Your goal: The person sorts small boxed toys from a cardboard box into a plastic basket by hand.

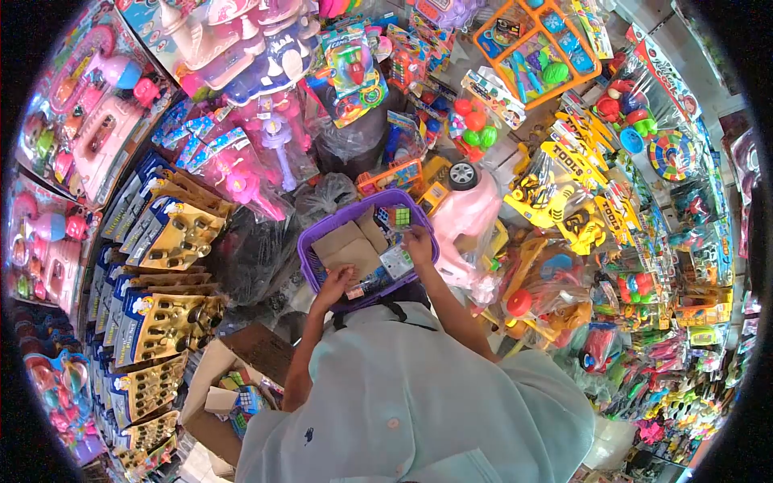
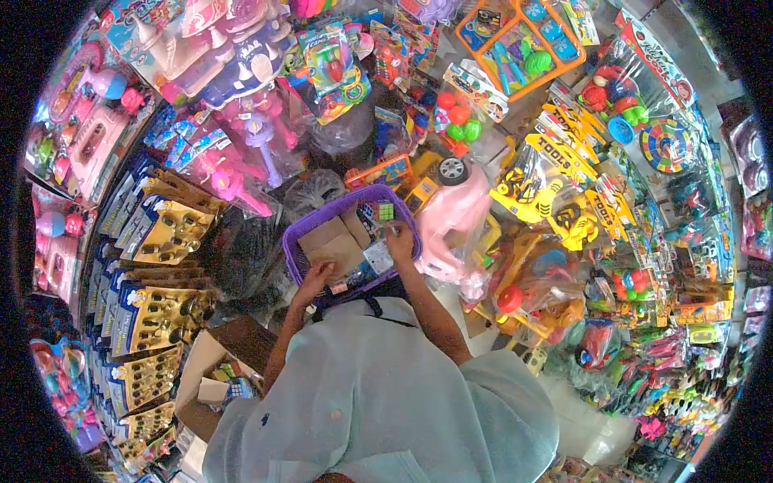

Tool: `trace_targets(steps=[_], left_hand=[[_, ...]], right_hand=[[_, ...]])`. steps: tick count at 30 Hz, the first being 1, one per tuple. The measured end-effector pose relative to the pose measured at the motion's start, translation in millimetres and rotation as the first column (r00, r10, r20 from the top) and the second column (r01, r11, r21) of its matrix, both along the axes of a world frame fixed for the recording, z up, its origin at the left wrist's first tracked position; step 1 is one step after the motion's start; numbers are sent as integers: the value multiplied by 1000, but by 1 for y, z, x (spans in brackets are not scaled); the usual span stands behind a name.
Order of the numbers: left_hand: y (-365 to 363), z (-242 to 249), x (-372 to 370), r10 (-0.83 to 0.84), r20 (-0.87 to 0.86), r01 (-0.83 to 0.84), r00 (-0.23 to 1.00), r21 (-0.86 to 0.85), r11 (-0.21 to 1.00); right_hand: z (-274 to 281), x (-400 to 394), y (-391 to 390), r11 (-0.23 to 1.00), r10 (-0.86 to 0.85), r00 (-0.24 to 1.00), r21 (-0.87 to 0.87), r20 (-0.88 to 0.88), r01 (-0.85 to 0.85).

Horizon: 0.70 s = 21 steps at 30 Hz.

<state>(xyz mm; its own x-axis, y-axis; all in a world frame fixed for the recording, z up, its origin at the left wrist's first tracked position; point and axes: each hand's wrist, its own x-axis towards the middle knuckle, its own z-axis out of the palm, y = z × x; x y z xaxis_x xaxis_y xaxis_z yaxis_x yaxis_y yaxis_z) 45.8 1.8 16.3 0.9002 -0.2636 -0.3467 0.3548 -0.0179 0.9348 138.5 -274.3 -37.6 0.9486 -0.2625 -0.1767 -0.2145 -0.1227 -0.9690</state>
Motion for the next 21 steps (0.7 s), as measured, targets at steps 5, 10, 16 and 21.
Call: trace_targets(steps=[5,10,16,21], left_hand=[[4,17,0,66,11,-66,998,75,995],[-2,39,-8,135,-20,-133,991,76,988],[-13,66,-30,236,-67,-238,969,-26,971],[-22,52,-49,262,-73,-266,962,-42,963]], right_hand=[[60,-49,23,985,58,981,173,-187,-26],[70,-66,28,943,256,945,265,-202,-199],[62,-65,24,864,480,865,254,-149,-435],[22,-99,6,782,610,776,-36,-158,-622]])
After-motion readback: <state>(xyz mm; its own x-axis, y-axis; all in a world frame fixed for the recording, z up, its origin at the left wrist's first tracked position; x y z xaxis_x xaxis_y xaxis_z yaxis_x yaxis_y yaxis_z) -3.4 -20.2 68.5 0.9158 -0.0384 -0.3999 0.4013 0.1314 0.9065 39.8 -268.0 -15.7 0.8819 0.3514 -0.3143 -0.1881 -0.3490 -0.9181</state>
